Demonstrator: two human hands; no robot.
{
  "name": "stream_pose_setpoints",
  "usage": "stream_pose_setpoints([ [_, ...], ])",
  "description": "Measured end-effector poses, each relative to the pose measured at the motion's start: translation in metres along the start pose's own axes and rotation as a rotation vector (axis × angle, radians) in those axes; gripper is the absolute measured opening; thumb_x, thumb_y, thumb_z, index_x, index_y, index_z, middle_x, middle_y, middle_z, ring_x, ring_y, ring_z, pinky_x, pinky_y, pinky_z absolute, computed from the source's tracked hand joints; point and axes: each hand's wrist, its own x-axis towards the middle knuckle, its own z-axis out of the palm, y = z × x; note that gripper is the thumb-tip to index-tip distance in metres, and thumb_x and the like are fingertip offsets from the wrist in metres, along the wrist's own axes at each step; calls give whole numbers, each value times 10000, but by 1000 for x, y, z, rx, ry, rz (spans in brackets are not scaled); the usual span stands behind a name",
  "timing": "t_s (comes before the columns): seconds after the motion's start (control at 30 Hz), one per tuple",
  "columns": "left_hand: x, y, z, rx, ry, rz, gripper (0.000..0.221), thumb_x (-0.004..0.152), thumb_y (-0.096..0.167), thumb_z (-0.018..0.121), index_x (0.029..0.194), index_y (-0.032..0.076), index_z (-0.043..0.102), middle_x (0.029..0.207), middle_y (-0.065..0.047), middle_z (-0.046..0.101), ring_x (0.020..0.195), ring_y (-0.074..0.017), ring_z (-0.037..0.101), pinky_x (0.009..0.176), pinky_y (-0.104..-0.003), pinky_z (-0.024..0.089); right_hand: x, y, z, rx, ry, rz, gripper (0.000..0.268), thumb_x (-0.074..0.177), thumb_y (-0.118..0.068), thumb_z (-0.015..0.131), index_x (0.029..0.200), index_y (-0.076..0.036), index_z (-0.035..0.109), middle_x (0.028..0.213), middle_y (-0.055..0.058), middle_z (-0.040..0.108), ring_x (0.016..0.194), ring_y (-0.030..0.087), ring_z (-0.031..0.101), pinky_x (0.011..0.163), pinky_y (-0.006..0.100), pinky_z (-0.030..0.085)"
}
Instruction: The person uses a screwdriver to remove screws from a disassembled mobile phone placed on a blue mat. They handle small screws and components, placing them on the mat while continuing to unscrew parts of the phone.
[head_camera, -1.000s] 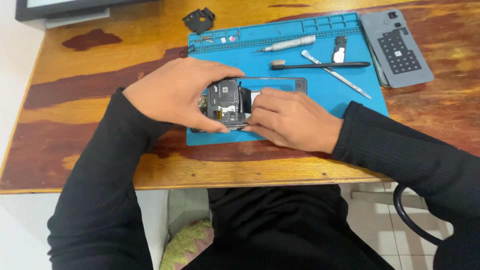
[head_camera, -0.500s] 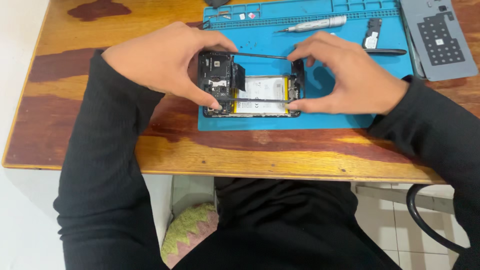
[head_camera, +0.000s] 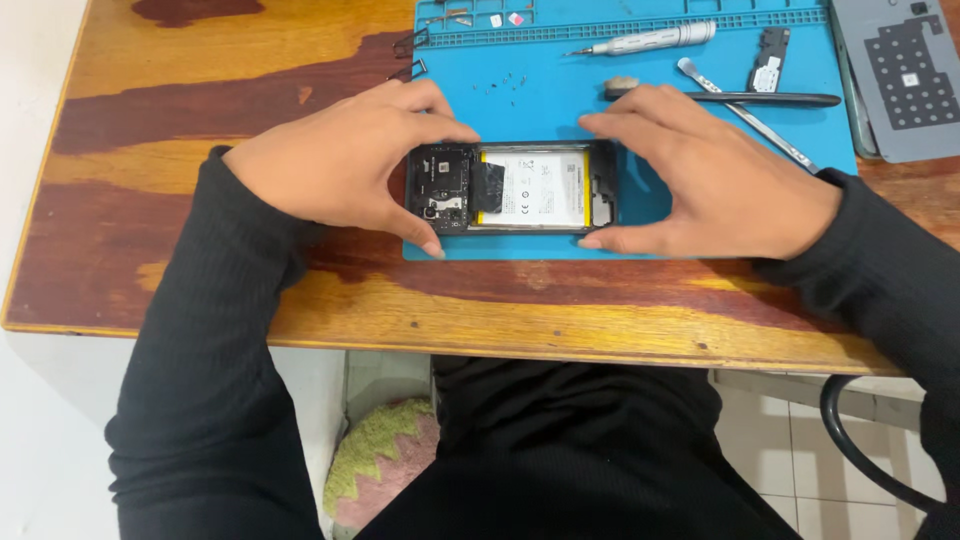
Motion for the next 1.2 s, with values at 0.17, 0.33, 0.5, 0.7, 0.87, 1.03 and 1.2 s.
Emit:
stream_pose_setpoints([
  [0.17,1,1,1,-7,-18,-35,854,598,378,956,1331,82,634,1151,-100,576,1124,-306,549,908,-394,489,3,0,1,19,-93,62,925,686,-542,857,1339,45,568,1277,206,570,1211,352,535,995,450,481],
  [0.33,1,-1,4,-13,29,49,861,628,334,932,1378,64,606,1230,-107,573,1170,-325,532,951,-403,475,0,3,2,4,-50,17,934,688,-546,877,1324,68,572,1356,266,523,1350,418,449,1062,486,424],
  [0.5,2,-4,7,-16,15,74,865,633,371,938,1377,72,613,1208,-112,569,1167,-337,511,957,-415,466,0,9,6,4,-47,4,932,677,-527,889,1315,75,575,1348,276,520,1402,443,404,1090,509,400],
  [0.7,2,0,12,91,22,-64,929,572,419,944,1373,71,627,1274,-103,561,1124,-359,487,910,-430,482,-2,8,6,44,-26,4,934,663,-539,872,1311,70,589,1356,239,536,1439,429,398,1133,508,386],
  [0.87,1,12,16,187,-9,-80,911,607,333,922,1406,53,586,1303,-116,502,1123,-375,469,905,-434,506,-2,1,3,-79,-20,0,879,713,-548,883,1264,90,632,1330,245,557,1370,428,451,1137,546,337],
  [1.03,-2,25,16,237,30,-13,874,644,248,887,1413,1,553,1316,-138,482,1140,-377,482,933,-439,514,3,-4,-2,-48,-58,67,869,700,-534,872,1265,86,644,1330,235,567,1241,403,515,1093,517,380],
  [1.2,1,31,16,169,33,7,748,820,378,867,1402,21,559,1242,-168,496,1096,-385,479,855,-465,511,-1,-2,0,-46,-34,36,895,700,-552,847,1311,67,635,1340,217,562,1275,417,504,1103,530,368],
])
